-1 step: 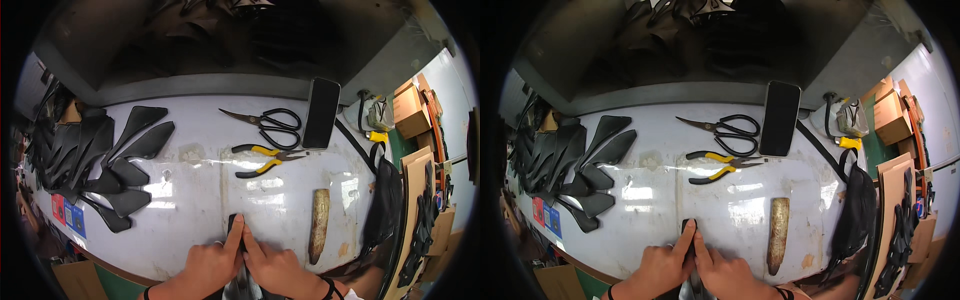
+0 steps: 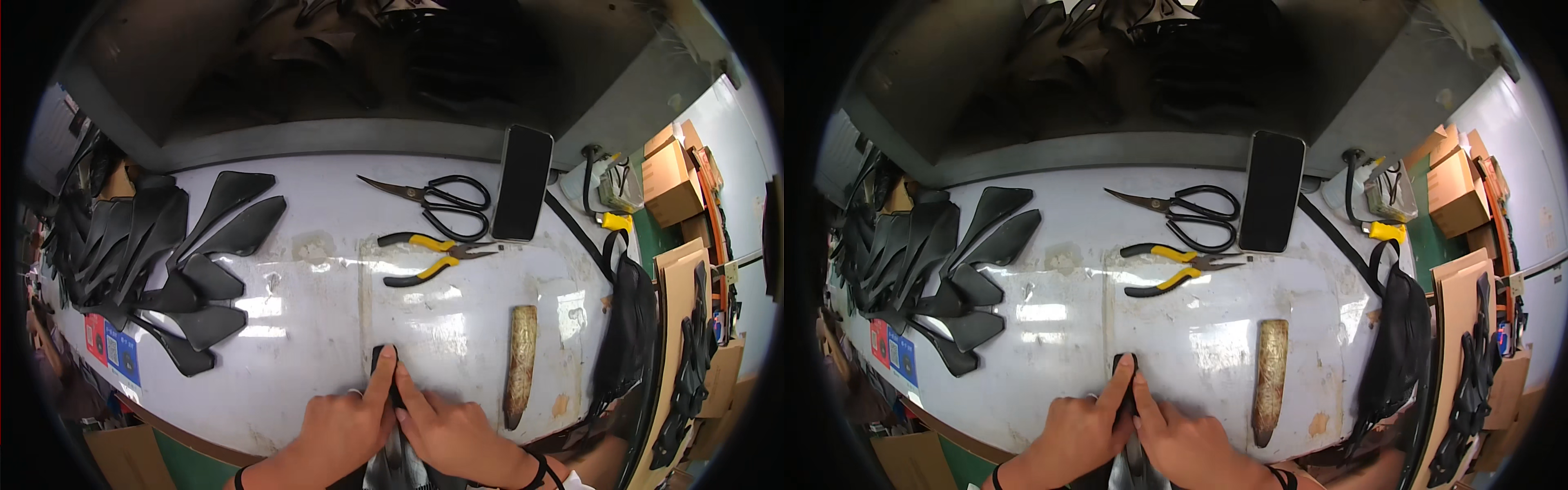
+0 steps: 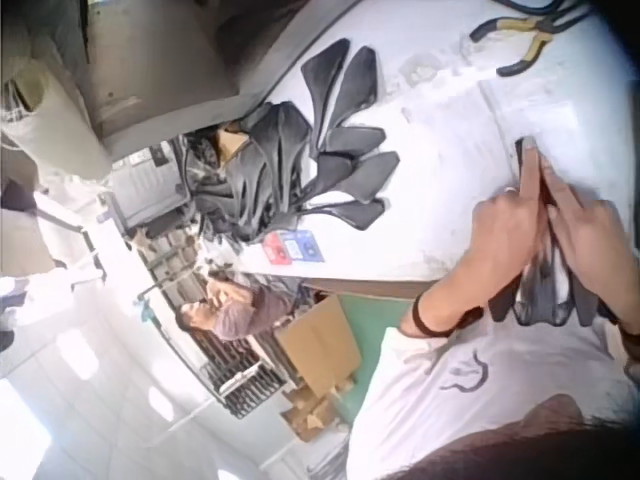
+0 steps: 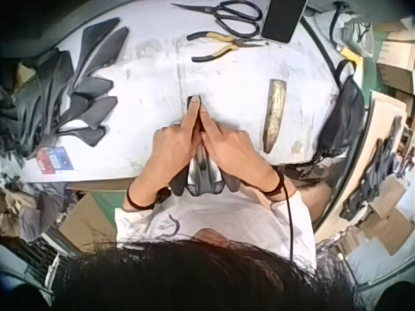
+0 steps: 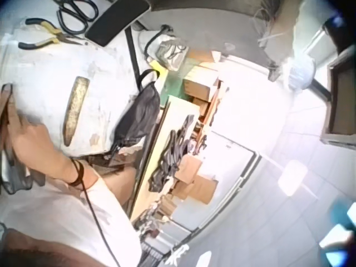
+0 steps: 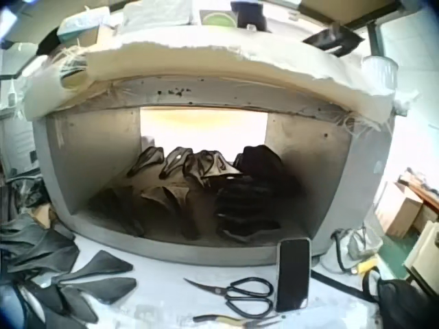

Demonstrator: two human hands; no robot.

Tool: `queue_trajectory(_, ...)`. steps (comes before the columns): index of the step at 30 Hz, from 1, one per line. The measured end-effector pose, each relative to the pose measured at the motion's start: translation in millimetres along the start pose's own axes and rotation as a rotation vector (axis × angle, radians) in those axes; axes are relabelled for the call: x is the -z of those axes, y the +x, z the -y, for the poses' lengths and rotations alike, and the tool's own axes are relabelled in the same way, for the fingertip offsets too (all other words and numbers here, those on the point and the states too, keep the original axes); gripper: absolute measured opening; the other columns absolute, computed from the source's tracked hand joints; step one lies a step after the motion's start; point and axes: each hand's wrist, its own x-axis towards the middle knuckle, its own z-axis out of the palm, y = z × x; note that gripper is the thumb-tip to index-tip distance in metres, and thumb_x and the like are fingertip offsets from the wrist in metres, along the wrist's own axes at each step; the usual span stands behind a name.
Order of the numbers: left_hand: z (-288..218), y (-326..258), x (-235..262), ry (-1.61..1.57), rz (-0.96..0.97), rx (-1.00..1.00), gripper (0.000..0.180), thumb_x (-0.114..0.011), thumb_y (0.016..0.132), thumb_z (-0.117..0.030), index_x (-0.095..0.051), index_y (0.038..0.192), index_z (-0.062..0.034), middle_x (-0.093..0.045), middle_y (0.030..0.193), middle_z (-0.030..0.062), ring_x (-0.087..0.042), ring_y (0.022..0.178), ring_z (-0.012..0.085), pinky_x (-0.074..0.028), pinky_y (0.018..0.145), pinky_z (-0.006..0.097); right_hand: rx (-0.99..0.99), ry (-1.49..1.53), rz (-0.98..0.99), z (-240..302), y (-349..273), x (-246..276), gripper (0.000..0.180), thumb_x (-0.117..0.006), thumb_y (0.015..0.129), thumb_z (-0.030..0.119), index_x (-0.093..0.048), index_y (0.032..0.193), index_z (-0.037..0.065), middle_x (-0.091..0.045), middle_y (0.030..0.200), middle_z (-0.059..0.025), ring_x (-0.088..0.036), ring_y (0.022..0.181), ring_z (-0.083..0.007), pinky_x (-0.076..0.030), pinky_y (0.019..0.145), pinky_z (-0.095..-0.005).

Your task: Applying glue and fitting black covers onto bicycle saddle bases at a workshop workbench.

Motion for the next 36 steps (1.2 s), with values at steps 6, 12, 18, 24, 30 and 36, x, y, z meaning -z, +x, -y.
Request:
queue_trajectory(6, -5.6, -5.9, -19.2, 0.086, -0.274, -0.048, 0.072, -0.070, 0.084, -0.019, -0.048, 0.150, 0.0013, -0.060, 0.052, 0.0101, -0.059, 0.041, 0.0282, -0.050, 0.042, 0.042, 0.574, 0.344, -0.057, -26.7, -63.1, 36.1, 0.073, -0.079, 0.086, 0.026, -0.050, 0.147, -0.001, -0.041, 0.147, -0.0298, -0.059, 0.115, -0.0435, -0.057, 0.085, -0.0430)
queue_trajectory(12, -3.2, -5.8, -21.5, 0.005, -0.284, -0.025, 0.071, -0.069, 0.085, -0.015, -0.046, 0.150, 0.0017, -0.059, 0.052, 0.0118, -0.060, 0.043, 0.0318, -0.050, 0.045, 0.044, 0.661, 0.091, -0.356, -39.7, -45.7, -31.7, 0.052, -0.081, 0.078, 0.015, -0.068, 0.128, 0.012, -0.040, 0.153, -0.0282, -0.052, 0.130, -0.0472, -0.049, 0.102, -0.0510)
queue_trajectory(18, -2.2, -7.6, -21.9, -0.028, -0.272, -0.003, 0.070, -0.066, 0.088, -0.015, -0.042, 0.152, 0.0011, -0.060, 0.052, 0.0126, -0.060, 0.045, 0.0351, -0.050, 0.048, 0.047, 1.049, 0.490, 0.203, -29.8, -45.2, 17.7, 0.019, -0.080, 0.086, 0.023, -0.067, 0.090, 0.008, -0.052, 0.141, -0.0185, -0.045, 0.136, -0.0475, -0.041, 0.100, -0.0578)
queue_trajectory(24, -3.2, -9.8, -22.1, -0.033, -0.279, -0.019, 0.068, -0.066, 0.089, -0.016, -0.044, 0.150, 0.0032, -0.062, 0.054, 0.0139, -0.062, 0.046, 0.0354, -0.052, 0.050, 0.047, 1.009, 0.492, 0.083, -39.4, -52.1, -2.0, 0.025, -0.081, 0.085, 0.023, -0.073, 0.102, 0.006, -0.048, 0.147, -0.0233, -0.046, 0.135, -0.0472, -0.039, 0.106, -0.0567)
queue_trajectory(30, -2.4, -8.9, -22.2, -0.049, -0.269, -0.033, 0.070, -0.067, 0.088, -0.018, -0.044, 0.150, 0.0050, -0.063, 0.056, 0.0130, -0.063, 0.046, 0.0333, -0.053, 0.050, 0.046, 0.504, 0.317, -0.228, -46.4, -94.6, -27.1, 0.086, -0.085, 0.082, 0.027, -0.046, 0.152, -0.002, -0.038, 0.156, -0.0352, -0.048, 0.137, -0.0518, -0.046, 0.108, -0.0474)
queue_trajectory(36, -2.2, -8.8, -21.0, -0.034, -0.236, -0.007, 0.072, -0.068, 0.088, -0.019, -0.042, 0.152, 0.0044, -0.064, 0.059, 0.0134, -0.064, 0.049, 0.0329, -0.054, 0.050, 0.045, 0.563, 0.161, -0.310, -44.5, -92.8, -41.5, 0.084, -0.085, 0.081, 0.027, -0.048, 0.150, -0.004, -0.040, 0.152, -0.0382, -0.052, 0.133, -0.0534, -0.050, 0.104, -0.0483)
